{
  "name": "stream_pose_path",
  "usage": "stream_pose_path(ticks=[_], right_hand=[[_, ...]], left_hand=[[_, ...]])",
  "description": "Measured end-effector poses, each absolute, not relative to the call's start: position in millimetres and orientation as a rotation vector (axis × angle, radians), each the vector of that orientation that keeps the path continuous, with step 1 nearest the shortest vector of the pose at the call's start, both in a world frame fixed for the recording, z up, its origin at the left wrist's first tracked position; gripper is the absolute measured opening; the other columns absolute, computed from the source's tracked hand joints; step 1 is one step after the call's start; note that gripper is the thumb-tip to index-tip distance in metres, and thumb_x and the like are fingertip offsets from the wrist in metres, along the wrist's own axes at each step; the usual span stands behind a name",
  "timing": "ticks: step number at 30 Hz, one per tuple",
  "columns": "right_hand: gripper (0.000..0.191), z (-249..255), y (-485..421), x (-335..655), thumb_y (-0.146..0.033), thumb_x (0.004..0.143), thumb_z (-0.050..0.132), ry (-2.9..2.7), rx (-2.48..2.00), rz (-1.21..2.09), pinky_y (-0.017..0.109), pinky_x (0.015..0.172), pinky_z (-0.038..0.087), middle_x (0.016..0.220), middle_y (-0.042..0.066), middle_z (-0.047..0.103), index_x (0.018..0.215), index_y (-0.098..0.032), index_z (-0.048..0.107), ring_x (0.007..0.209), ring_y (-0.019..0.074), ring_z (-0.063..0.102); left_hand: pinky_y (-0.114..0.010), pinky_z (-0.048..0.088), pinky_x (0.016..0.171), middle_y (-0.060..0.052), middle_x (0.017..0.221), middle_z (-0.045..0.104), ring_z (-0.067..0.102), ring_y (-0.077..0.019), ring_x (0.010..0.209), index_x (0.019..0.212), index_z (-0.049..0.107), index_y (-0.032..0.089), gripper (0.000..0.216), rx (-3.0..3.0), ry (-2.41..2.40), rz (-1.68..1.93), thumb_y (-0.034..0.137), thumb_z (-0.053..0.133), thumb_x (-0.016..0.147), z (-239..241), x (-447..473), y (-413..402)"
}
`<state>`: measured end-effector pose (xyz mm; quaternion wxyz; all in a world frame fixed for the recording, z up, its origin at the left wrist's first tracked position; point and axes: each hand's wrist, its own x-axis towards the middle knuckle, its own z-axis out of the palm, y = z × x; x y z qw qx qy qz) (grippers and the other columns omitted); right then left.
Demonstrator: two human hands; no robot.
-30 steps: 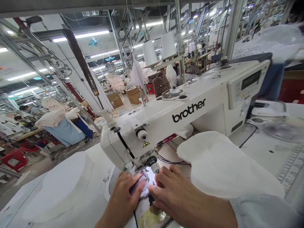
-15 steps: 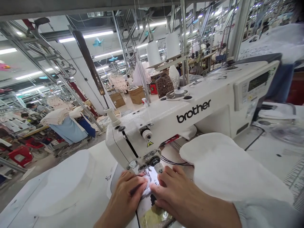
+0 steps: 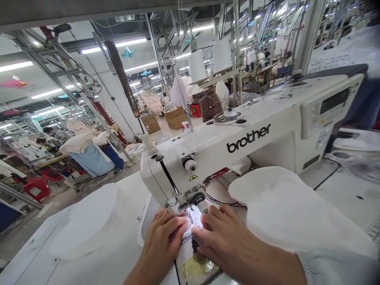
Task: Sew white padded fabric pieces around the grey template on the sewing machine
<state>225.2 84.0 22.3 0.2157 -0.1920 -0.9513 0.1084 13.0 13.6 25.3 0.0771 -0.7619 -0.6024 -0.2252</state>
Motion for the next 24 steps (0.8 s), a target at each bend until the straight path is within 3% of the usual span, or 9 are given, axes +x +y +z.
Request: stream_pose_path(ticks=[7, 17, 21, 24], right_hand=[[0.011, 14, 84, 221, -0.021, 0.087, 0.068, -2.574, -0.542, 0.21, 0.037, 0.078, 0.031, 0.087, 0.0, 0.056, 0.088, -0.023, 0.057, 0.085, 0.0217, 0.048], [0.016, 13, 84, 223, -0.022, 0.084, 0.072, -2.5, -0.522, 0.137, 0.035, 0.076, 0.031, 0.085, -0.001, 0.055, 0.09, -0.022, 0.057, 0.082, 0.0207, 0.049], [0.016, 14, 85, 225, -0.026, 0.086, 0.071, -2.514, -0.517, 0.135, 0.037, 0.078, 0.032, 0.088, 0.0, 0.056, 0.088, -0.022, 0.056, 0.084, 0.0218, 0.05], [0.014, 16, 85, 225, -0.026, 0.088, 0.069, -2.543, -0.509, 0.174, 0.036, 0.076, 0.031, 0.087, 0.0, 0.057, 0.085, -0.021, 0.056, 0.084, 0.0215, 0.05]], left_hand=[[-0.042, 0.059, 0.086, 0.004, 0.092, 0.073, 0.07, -0.0173, 0.087, 0.097, 0.066, 0.03, 0.016, -2.25, -1.793, -0.651, 0.022, 0.054, 0.094, 25, 15, 12], [-0.041, 0.061, 0.083, 0.003, 0.099, 0.074, 0.071, -0.0183, 0.095, 0.106, 0.063, 0.032, 0.02, -2.279, -1.735, -0.562, 0.023, 0.05, 0.095, 36, 15, 8], [-0.039, 0.055, 0.098, 0.003, 0.115, 0.072, 0.069, -0.0158, 0.105, 0.121, 0.058, 0.035, 0.028, -2.388, -1.655, -0.452, 0.027, 0.052, 0.095, 38, 2, 4], [-0.04, 0.042, 0.113, 0.0, 0.128, 0.067, 0.064, -0.0151, 0.117, 0.13, 0.052, 0.032, 0.033, -2.392, -1.661, -0.442, 0.03, 0.049, 0.097, 32, -5, 1]])
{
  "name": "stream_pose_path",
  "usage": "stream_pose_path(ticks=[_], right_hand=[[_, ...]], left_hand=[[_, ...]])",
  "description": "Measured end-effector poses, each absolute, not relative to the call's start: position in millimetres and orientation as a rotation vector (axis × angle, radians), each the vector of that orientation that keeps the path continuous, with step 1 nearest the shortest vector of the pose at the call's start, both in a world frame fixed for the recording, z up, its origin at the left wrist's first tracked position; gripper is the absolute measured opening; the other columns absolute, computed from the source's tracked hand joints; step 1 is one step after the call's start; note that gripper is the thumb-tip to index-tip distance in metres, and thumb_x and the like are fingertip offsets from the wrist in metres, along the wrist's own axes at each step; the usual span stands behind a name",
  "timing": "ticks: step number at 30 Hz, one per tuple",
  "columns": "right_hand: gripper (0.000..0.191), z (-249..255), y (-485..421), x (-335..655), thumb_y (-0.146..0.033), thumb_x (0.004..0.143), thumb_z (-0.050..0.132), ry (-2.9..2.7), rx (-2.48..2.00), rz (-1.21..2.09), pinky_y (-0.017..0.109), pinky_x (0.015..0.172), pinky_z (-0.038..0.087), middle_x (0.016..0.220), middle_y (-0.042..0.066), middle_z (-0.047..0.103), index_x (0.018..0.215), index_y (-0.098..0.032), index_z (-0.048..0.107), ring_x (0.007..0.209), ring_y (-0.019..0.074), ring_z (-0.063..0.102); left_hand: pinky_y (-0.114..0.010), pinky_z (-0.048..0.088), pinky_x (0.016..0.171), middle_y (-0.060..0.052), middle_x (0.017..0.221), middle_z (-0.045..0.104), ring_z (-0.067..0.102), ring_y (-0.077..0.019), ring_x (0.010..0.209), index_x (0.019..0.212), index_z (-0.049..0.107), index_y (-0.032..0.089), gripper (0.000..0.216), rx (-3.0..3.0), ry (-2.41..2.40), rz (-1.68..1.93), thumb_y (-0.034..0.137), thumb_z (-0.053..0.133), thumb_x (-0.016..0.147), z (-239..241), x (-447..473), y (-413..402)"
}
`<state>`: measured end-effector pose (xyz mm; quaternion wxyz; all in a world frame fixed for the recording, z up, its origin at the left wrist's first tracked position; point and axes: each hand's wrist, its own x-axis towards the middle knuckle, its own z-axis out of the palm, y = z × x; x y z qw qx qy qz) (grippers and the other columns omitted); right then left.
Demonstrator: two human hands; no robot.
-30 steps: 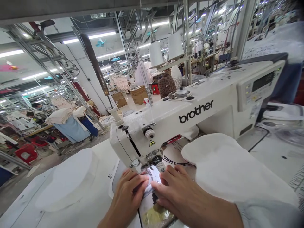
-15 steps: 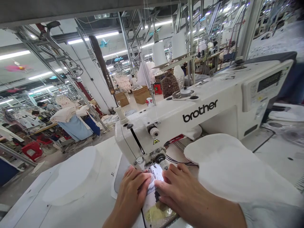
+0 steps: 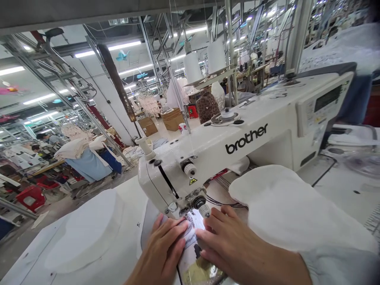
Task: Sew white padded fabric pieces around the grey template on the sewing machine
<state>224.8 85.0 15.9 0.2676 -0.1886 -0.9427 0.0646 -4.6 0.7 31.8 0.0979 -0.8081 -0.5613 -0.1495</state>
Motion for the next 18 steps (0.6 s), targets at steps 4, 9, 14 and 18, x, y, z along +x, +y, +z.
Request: stream_pose_path(ticks=[4, 9, 14, 18], right_hand=[[0.011, 18, 85, 224, -0.026, 0.09, 0.068, -2.555, -0.501, 0.201, 0.037, 0.079, 0.032, 0.09, 0.0, 0.059, 0.092, -0.022, 0.058, 0.085, 0.0212, 0.051], [0.019, 17, 85, 223, -0.03, 0.087, 0.073, -2.556, -0.497, 0.205, 0.036, 0.076, 0.032, 0.089, -0.001, 0.057, 0.089, -0.022, 0.056, 0.083, 0.021, 0.049], [0.019, 18, 85, 222, -0.031, 0.088, 0.071, -2.542, -0.501, 0.159, 0.036, 0.075, 0.032, 0.087, 0.0, 0.056, 0.086, -0.021, 0.055, 0.083, 0.0217, 0.048], [0.016, 21, 84, 224, -0.028, 0.088, 0.071, -2.557, -0.525, 0.15, 0.036, 0.074, 0.032, 0.087, 0.001, 0.056, 0.088, -0.022, 0.057, 0.083, 0.022, 0.048]], left_hand=[[-0.037, 0.04, 0.114, -0.001, 0.131, 0.065, 0.062, -0.0146, 0.12, 0.131, 0.052, 0.029, 0.036, -2.369, -1.65, -0.358, 0.027, 0.049, 0.096, 22, -1, -4], [-0.041, 0.047, 0.104, 0.0, 0.133, 0.064, 0.06, -0.0192, 0.123, 0.131, 0.052, 0.03, 0.035, -2.145, -1.656, -0.348, 0.025, 0.043, 0.096, 6, 12, -10], [-0.04, 0.047, 0.096, -0.001, 0.132, 0.065, 0.061, -0.0207, 0.12, 0.128, 0.054, 0.029, 0.034, -2.075, -1.668, -0.331, 0.026, 0.042, 0.097, -6, 22, -12], [-0.048, 0.039, 0.101, -0.003, 0.131, 0.065, 0.058, -0.0235, 0.123, 0.125, 0.054, 0.029, 0.034, -1.91, -1.803, -0.45, 0.025, 0.034, 0.098, -18, 33, -11]])
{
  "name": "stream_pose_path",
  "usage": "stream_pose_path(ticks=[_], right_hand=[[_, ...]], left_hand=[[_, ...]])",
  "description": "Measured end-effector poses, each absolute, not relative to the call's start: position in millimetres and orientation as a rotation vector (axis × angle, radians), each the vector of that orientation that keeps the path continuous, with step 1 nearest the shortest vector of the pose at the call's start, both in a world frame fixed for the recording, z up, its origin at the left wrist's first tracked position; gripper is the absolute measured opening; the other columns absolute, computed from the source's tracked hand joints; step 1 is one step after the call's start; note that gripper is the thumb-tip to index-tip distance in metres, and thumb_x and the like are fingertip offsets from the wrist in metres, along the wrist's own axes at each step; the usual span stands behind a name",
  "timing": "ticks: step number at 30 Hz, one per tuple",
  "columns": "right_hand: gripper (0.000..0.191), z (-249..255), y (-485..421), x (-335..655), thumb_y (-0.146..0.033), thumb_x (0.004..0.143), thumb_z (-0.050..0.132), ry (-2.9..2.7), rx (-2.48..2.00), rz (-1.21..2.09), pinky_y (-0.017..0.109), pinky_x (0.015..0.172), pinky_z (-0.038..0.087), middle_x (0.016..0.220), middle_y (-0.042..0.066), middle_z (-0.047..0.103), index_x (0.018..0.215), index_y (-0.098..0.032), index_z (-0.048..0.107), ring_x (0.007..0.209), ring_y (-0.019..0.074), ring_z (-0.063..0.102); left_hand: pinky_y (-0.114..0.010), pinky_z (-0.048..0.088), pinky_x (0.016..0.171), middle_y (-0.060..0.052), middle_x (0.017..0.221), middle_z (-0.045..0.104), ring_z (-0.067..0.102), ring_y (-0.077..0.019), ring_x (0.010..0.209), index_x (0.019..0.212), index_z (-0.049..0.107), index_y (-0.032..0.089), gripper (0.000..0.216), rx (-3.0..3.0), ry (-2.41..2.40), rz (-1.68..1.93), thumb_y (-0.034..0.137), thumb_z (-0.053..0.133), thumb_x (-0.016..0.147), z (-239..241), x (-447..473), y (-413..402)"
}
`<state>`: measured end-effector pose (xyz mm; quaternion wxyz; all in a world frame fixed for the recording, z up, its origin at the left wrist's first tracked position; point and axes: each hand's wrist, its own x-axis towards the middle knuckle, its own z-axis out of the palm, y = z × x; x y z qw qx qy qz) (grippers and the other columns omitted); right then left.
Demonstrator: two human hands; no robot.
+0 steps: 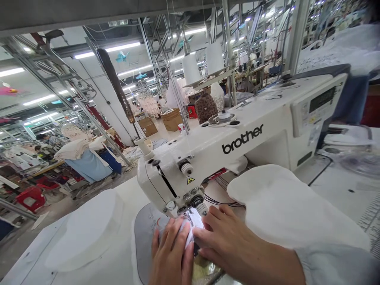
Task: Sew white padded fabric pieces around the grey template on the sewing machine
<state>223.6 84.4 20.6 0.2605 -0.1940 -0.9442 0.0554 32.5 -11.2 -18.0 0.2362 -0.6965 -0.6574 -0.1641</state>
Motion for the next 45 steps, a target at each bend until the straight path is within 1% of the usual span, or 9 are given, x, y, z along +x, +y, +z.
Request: stream_pose_path(ticks=[5, 9, 11, 16, 19, 24, 32, 39, 45], right_hand=[[0.013, 19, 84, 224, -0.027, 0.088, 0.069, -2.566, -0.543, 0.133, 0.036, 0.074, 0.033, 0.088, 0.001, 0.056, 0.089, -0.022, 0.057, 0.083, 0.0221, 0.049], [0.013, 19, 84, 225, -0.027, 0.088, 0.069, -2.583, -0.555, 0.139, 0.036, 0.076, 0.034, 0.089, 0.001, 0.057, 0.091, -0.022, 0.058, 0.086, 0.0224, 0.05], [0.012, 21, 84, 226, -0.027, 0.089, 0.069, -2.595, -0.545, 0.166, 0.036, 0.077, 0.035, 0.091, 0.001, 0.057, 0.091, -0.022, 0.058, 0.087, 0.0221, 0.051], [0.011, 22, 84, 226, -0.025, 0.089, 0.068, -2.583, -0.544, 0.197, 0.036, 0.076, 0.034, 0.091, 0.001, 0.056, 0.09, -0.022, 0.057, 0.086, 0.0216, 0.05], [0.013, 20, 85, 225, -0.025, 0.088, 0.069, -2.573, -0.516, 0.194, 0.035, 0.075, 0.032, 0.088, 0.0, 0.056, 0.09, -0.022, 0.056, 0.085, 0.0215, 0.05], [0.01, 20, 85, 226, -0.023, 0.09, 0.066, -2.562, -0.499, 0.212, 0.035, 0.077, 0.032, 0.092, 0.0, 0.056, 0.092, -0.023, 0.056, 0.086, 0.0206, 0.049], [0.008, 23, 84, 227, -0.022, 0.092, 0.065, -2.594, -0.521, 0.246, 0.036, 0.077, 0.032, 0.092, 0.001, 0.056, 0.089, -0.021, 0.057, 0.087, 0.021, 0.049], [0.008, 20, 84, 228, -0.024, 0.094, 0.063, -2.592, -0.512, 0.255, 0.036, 0.079, 0.032, 0.093, 0.001, 0.055, 0.09, -0.022, 0.056, 0.088, 0.021, 0.048], [0.007, 25, 85, 228, -0.02, 0.094, 0.061, -2.595, -0.489, 0.233, 0.035, 0.076, 0.031, 0.093, 0.001, 0.056, 0.089, -0.021, 0.057, 0.086, 0.0206, 0.048]], left_hand=[[-0.054, 0.046, 0.096, -0.005, 0.132, 0.065, 0.06, -0.028, 0.121, 0.124, 0.057, 0.027, 0.035, -1.861, -1.848, -0.363, 0.025, 0.035, 0.096, -17, 40, -12], [-0.039, 0.058, 0.082, -0.004, 0.13, 0.066, 0.066, -0.0226, 0.113, 0.126, 0.058, 0.027, 0.036, -2.087, -1.699, -0.208, 0.024, 0.045, 0.092, 12, 22, -8], [-0.033, 0.059, 0.079, -0.001, 0.127, 0.068, 0.068, -0.0193, 0.107, 0.125, 0.059, 0.03, 0.037, -2.242, -1.613, -0.191, 0.023, 0.047, 0.091, 27, 10, -4], [-0.033, 0.049, 0.104, 0.0, 0.125, 0.068, 0.065, -0.0148, 0.114, 0.128, 0.057, 0.032, 0.037, -2.421, -1.531, -0.344, 0.02, 0.044, 0.095, 36, -5, 3], [-0.026, 0.047, 0.106, 0.001, 0.129, 0.066, 0.063, -0.0111, 0.118, 0.129, 0.055, 0.027, 0.036, -2.377, -1.489, -0.392, 0.02, 0.047, 0.095, 27, -3, 2], [-0.031, 0.055, 0.096, -0.001, 0.131, 0.065, 0.062, -0.0142, 0.12, 0.129, 0.055, 0.026, 0.036, -2.262, -1.498, -0.263, 0.022, 0.046, 0.095, 16, 2, -3], [-0.034, 0.058, 0.088, -0.002, 0.13, 0.066, 0.064, -0.0167, 0.117, 0.126, 0.058, 0.024, 0.035, -2.128, -1.53, -0.238, 0.021, 0.043, 0.095, 4, 9, -4], [-0.031, 0.058, 0.084, -0.001, 0.126, 0.068, 0.066, -0.0155, 0.112, 0.124, 0.059, 0.024, 0.034, -2.189, -1.539, -0.244, 0.021, 0.046, 0.093, 24, 15, -1], [-0.036, 0.053, 0.089, 0.0, 0.124, 0.069, 0.066, -0.0174, 0.11, 0.125, 0.058, 0.025, 0.034, -2.234, -1.487, -0.28, 0.022, 0.048, 0.093, 28, 8, -2]])
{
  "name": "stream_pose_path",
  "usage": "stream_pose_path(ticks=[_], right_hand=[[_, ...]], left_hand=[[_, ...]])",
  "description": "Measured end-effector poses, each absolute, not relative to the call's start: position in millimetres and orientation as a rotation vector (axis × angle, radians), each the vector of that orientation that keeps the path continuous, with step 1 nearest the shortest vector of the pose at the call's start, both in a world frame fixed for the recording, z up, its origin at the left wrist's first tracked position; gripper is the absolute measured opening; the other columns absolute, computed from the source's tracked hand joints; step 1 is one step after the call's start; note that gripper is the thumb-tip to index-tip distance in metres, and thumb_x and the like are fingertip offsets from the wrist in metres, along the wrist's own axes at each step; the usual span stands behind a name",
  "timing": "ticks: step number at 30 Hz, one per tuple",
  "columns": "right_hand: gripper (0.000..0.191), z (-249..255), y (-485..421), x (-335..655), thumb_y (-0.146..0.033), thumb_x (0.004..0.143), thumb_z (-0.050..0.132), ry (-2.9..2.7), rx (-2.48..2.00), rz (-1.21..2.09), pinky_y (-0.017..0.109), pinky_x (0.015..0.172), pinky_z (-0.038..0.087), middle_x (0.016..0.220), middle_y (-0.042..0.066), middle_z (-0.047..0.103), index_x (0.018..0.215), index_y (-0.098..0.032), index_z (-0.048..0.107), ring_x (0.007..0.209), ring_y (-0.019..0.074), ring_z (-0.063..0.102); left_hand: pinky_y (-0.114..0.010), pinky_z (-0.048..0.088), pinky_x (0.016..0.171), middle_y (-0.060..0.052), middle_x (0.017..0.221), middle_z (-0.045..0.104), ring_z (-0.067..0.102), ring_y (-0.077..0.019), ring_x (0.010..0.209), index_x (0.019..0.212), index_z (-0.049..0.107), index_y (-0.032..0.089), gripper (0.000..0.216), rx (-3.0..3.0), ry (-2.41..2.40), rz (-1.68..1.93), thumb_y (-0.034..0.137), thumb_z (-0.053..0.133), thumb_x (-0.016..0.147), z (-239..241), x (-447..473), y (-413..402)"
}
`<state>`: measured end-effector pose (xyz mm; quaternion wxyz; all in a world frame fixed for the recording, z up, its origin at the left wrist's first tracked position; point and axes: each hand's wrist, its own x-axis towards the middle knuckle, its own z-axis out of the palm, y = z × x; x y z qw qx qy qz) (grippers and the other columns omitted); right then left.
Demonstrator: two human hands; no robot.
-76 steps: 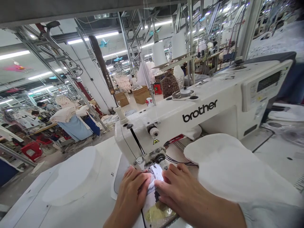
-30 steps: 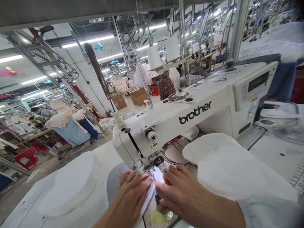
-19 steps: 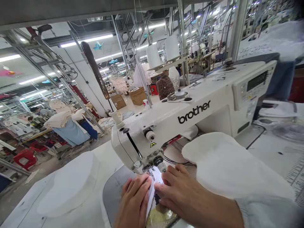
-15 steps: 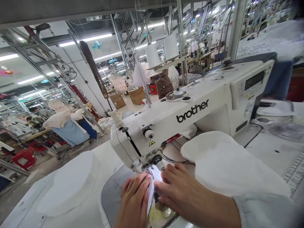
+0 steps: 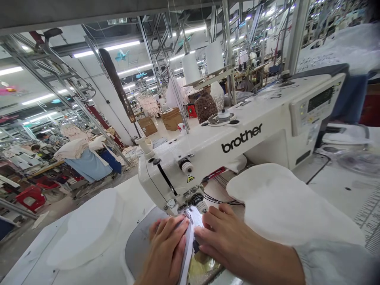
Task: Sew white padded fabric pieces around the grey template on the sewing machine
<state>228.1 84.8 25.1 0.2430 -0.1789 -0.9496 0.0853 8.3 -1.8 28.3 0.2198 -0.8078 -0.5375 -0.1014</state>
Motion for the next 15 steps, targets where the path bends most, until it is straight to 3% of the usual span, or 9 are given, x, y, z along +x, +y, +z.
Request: stream_pose_path(ticks=[5, 9, 15], right_hand=[[0.006, 23, 83, 230, -0.021, 0.099, 0.054, -2.57, -0.435, 0.205, 0.035, 0.074, 0.03, 0.09, 0.001, 0.057, 0.093, -0.021, 0.057, 0.084, 0.0202, 0.048], [0.014, 17, 84, 230, -0.024, 0.102, 0.051, -2.551, -0.42, 0.184, 0.035, 0.074, 0.029, 0.09, 0.001, 0.056, 0.089, -0.021, 0.055, 0.083, 0.0204, 0.047], [0.014, 13, 87, 227, -0.022, 0.098, 0.057, -2.526, -0.418, 0.111, 0.036, 0.072, 0.028, 0.087, 0.001, 0.053, 0.085, -0.02, 0.053, 0.08, 0.0207, 0.045]], left_hand=[[-0.034, 0.048, 0.079, -0.001, 0.12, 0.07, 0.067, -0.0177, 0.102, 0.119, 0.062, 0.025, 0.03, -1.968, -1.644, -0.42, 0.023, 0.045, 0.095, 0, 30, -8], [-0.041, 0.043, 0.081, -0.004, 0.122, 0.069, 0.065, -0.0232, 0.106, 0.114, 0.066, 0.023, 0.035, -1.759, -1.925, -0.474, 0.023, 0.035, 0.098, -7, 59, -10], [-0.041, 0.044, 0.082, -0.004, 0.124, 0.069, 0.064, -0.0235, 0.109, 0.115, 0.068, 0.024, 0.041, -1.64, -2.082, -0.433, 0.018, 0.032, 0.097, -4, 74, -9]])
